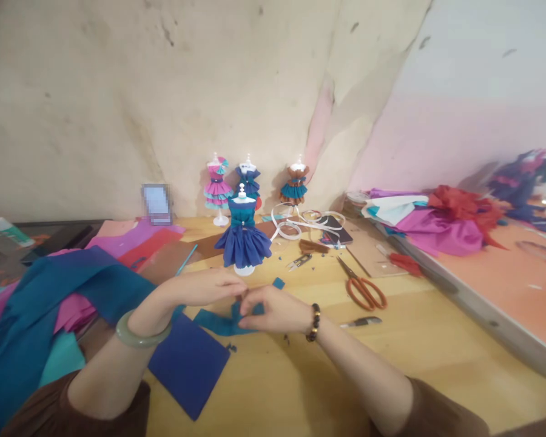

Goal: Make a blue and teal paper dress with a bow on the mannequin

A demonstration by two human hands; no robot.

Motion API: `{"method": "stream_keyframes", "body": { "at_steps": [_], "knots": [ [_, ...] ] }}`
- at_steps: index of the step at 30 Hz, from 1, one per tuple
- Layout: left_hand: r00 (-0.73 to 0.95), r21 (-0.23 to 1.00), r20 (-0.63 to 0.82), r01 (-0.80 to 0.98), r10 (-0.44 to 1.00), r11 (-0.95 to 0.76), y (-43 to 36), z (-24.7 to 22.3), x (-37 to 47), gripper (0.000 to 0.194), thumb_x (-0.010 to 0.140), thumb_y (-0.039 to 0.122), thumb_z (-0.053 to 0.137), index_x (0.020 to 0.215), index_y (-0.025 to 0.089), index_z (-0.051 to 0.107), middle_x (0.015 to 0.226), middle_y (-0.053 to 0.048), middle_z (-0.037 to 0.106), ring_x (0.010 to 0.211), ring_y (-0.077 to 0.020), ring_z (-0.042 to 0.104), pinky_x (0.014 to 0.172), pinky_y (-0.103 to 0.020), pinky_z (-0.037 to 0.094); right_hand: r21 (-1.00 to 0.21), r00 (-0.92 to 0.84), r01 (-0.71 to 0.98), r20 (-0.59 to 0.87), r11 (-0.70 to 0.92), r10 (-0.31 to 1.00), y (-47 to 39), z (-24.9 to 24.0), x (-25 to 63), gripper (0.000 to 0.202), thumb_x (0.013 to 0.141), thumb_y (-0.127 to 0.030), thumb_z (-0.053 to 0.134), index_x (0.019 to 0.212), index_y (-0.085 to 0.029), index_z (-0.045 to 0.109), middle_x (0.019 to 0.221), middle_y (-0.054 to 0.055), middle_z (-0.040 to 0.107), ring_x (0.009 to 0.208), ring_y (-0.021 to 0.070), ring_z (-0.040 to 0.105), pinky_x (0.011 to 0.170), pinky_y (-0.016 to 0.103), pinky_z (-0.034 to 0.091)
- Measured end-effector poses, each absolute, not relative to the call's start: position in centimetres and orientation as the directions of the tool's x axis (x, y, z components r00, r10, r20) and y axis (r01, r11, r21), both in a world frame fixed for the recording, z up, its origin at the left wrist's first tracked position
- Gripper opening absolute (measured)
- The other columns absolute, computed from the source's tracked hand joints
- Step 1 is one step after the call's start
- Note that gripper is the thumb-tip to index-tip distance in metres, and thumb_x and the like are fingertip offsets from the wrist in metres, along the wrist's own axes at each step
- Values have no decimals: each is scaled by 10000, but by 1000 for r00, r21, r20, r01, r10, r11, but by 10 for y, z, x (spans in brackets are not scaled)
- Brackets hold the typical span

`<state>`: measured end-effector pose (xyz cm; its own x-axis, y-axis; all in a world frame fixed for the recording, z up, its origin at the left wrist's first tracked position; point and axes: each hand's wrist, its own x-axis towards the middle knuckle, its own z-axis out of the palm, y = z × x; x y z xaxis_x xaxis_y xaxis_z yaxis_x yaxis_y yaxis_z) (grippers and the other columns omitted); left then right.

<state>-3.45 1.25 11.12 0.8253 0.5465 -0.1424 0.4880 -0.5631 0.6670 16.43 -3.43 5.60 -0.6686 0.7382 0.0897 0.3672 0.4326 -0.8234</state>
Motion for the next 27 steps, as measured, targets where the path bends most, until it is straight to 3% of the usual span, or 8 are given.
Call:
{"method": "stream_keyframes", "body": {
  "at_steps": [4, 7, 11, 15, 19, 22, 24, 27],
  "knots": [
    [865, 752, -198, 436, 461, -494, 14, 114, -31, 459, 972, 479, 355, 859, 174, 679, 843, -32, 681, 790, -150, 595, 716, -242, 412, -895, -606, 363, -15, 260, 795, -23, 76, 192, 219, 790, -357, 718, 882, -159, 699, 761, 15, 666, 666, 123, 573, 664, 257, 471],
    [857, 784, -174, 419, 485, -458, 12, 111, -29, 401, 908, 519, 497, 838, 166, 674, 738, 2, 613, 668, -117, 523, 609, -231, 374, -934, -657, 293, -44, 202, 753, -16, 85, 206, 271, 809, -364, 707, 983, -157, 714, 737, 3, 637, 612, 95, 519, 575, 221, 412],
    [838, 846, -159, 388, 522, -365, 8, 109, -27, 232, 785, 403, 694, 849, 179, 696, 728, 18, 606, 656, -103, 517, 592, -216, 383, -962, -711, 202, -16, 183, 703, -6, 88, 221, 309, 825, -376, 712, 1029, -144, 727, 711, -5, 603, 584, 72, 476, 537, 200, 382],
    [771, 888, -76, 340, 632, -308, 3, 109, -20, 187, 742, 307, 731, 862, 183, 660, 923, -25, 639, 840, -151, 601, 740, -270, 467, -989, -700, 81, 31, 123, 713, 1, 89, 228, 368, 841, -398, 703, 1125, -165, 668, 688, -41, 543, 538, 62, 505, 525, 199, 438],
    [772, 991, 59, 31, 633, -129, -3, 101, -6, 489, 760, 258, 729, 1205, 215, 533, 1260, -86, 577, 1144, -190, 557, 925, -333, 452, -999, -723, 32, -8, 22, 691, -2, 97, 224, 387, 863, -398, 685, 1195, -221, 593, 739, -70, 498, 397, 1, 403, 419, 166, 398],
    [794, 999, 4, 26, 608, -40, -4, 93, 1, 460, 802, 287, 696, 1225, 178, 553, 1015, -61, 658, 935, -158, 614, 816, -300, 455, -998, -704, 68, -34, 20, 709, -4, 107, 223, 405, 868, -408, 676, 1222, -238, 579, 745, -68, 473, 406, 1, 355, 357, 139, 333],
    [767, 994, -82, 106, 637, 0, -2, 90, 1, 402, 753, 293, 745, 1114, 160, 628, 799, -2, 638, 731, -118, 577, 701, -263, 424, -993, -683, 100, -17, 71, 730, -1, 112, 226, 421, 870, -424, 667, 1233, -231, 579, 730, -64, 475, 442, 18, 366, 368, 135, 351],
    [726, 994, -87, 109, 682, 11, 0, 90, -3, 277, 705, 334, 786, 880, 146, 682, 707, 28, 589, 655, -90, 507, 666, -247, 386, -974, -667, 143, 35, 174, 744, 9, 114, 232, 453, 838, -419, 703, 1217, -198, 591, 716, -51, 532, 503, 40, 426, 420, 144, 378]
  ]
}}
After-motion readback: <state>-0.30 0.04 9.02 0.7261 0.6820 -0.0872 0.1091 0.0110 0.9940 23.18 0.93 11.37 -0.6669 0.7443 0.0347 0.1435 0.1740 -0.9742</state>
